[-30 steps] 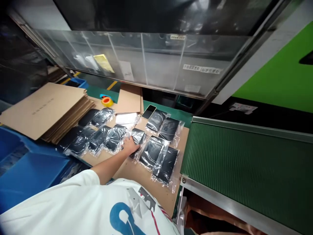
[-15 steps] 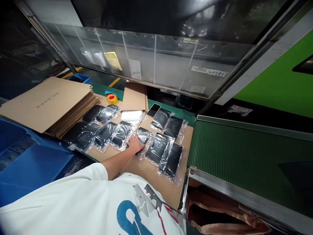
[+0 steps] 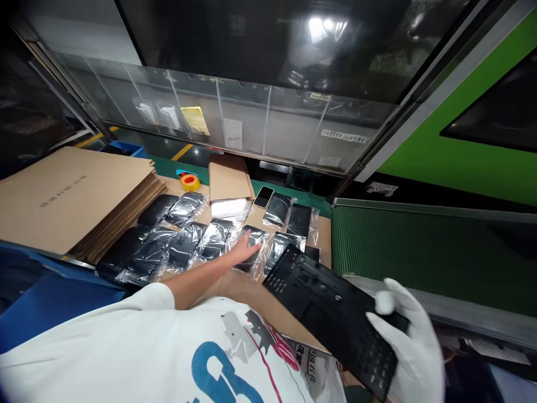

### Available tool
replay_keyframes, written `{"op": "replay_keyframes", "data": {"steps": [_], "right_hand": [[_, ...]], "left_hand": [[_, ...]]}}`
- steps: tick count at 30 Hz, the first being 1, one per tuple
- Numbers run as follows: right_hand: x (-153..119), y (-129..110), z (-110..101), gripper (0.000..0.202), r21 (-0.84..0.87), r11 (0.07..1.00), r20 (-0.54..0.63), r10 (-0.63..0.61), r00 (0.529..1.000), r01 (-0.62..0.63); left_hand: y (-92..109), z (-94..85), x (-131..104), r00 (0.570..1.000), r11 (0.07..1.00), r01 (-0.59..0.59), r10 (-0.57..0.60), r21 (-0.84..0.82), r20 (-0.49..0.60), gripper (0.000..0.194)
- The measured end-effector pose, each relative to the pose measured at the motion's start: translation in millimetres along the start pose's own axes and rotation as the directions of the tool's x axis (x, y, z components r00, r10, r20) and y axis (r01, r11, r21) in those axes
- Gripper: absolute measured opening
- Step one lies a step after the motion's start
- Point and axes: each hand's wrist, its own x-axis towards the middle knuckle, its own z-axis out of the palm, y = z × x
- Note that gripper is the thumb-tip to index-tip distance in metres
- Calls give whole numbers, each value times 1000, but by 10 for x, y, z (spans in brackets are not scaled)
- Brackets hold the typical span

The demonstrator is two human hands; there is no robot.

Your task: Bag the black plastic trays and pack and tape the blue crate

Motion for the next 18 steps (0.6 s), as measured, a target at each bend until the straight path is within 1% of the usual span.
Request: {"op": "replay_keyframes", "data": {"steps": [1, 2, 3, 4, 5, 6, 7, 8, 9, 10, 11, 12, 13, 14, 15, 16, 17, 18], "right_hand": [[-25, 57, 184, 51, 64, 998, 15, 26, 1000, -27], [-49, 108, 374, 52, 126, 991, 44, 49, 998, -54], [-71, 153, 568, 52, 178, 981, 78, 60, 995, -73], [-89, 192, 761, 51, 208, 975, 105, 56, 993, -77], [-102, 225, 950, 51, 211, 976, 117, 34, 992, -59], [-111, 256, 1128, 50, 194, 981, 118, 4, 993, -27], [-115, 285, 1288, 49, 163, 987, 115, -33, 993, 14], [-116, 313, 1423, 49, 112, 992, 119, -65, 991, 52], [-117, 341, 1530, 49, 45, 997, 141, -75, 987, 69], [-120, 367, 1606, 49, -25, 997, 184, -61, 981, 67], [-127, 389, 1652, 49, -83, 996, 245, -24, 969, 45], [-138, 403, 1672, 48, -119, 993, 313, 27, 949, 11], [-155, 409, 1674, 48, -121, 992, 389, 76, 918, -30], [-177, 406, 1666, 51, -84, 993, 478, 108, 872, -77], [-202, 393, 1658, 56, -14, 991, 572, 118, 812, -134], [-226, 375, 1656, 61, 68, 978, 649, 107, 753, -198], [-248, 353, 1665, 62, 144, 955, 697, 88, 711, -259], [-264, 333, 1686, 60, 204, 930, 715, 72, 695, -306]], "left_hand": [[65, -170, -126, 989, 989, -24, 46, -148, 143, 82], [120, -353, -269, 953, 966, -35, 109, -257, 281, 78], [160, -543, -424, 887, 929, -32, 196, -368, 418, 76], [184, -734, -587, 816, 888, -18, 279, -460, 506, 72], [189, -921, -753, 767, 853, 1, 334, -523, 547, 65], [176, -1097, -915, 757, 832, 14, 354, -555, 550, 59], [148, -1259, -1067, 780, 823, 12, 348, -568, 520, 53], [109, -1405, -1206, 825, 823, -16, 331, -567, 458, 48], [63, -1535, -1328, 871, 833, -72, 320, -549, 372, 43], [15, -1650, -1436, 907, 847, -161, 330, -506, 263, 39], [-29, -1751, -1530, 914, 858, -288, 379, -427, 146, 34], [-65, -1836, -1613, 882, 848, -435, 469, -303, 46, 30], [-93, -1907, -1686, 812, 801, -581, 583, -146, -32, 27], [-110, -1962, -1751, 710, 715, -698, 697, 26, -96, 25], [-118, -2003, -1808, 589, 609, -768, 793, 198, -153, 24], [-118, -2029, -1854, 468, 511, -782, 859, 356, -205, 24], [-112, -2043, -1890, 365, 445, -750, 895, 489, -255, 25], [-103, -2050, -1915, 279, 417, -691, 908, 590, -313, 26]]}}
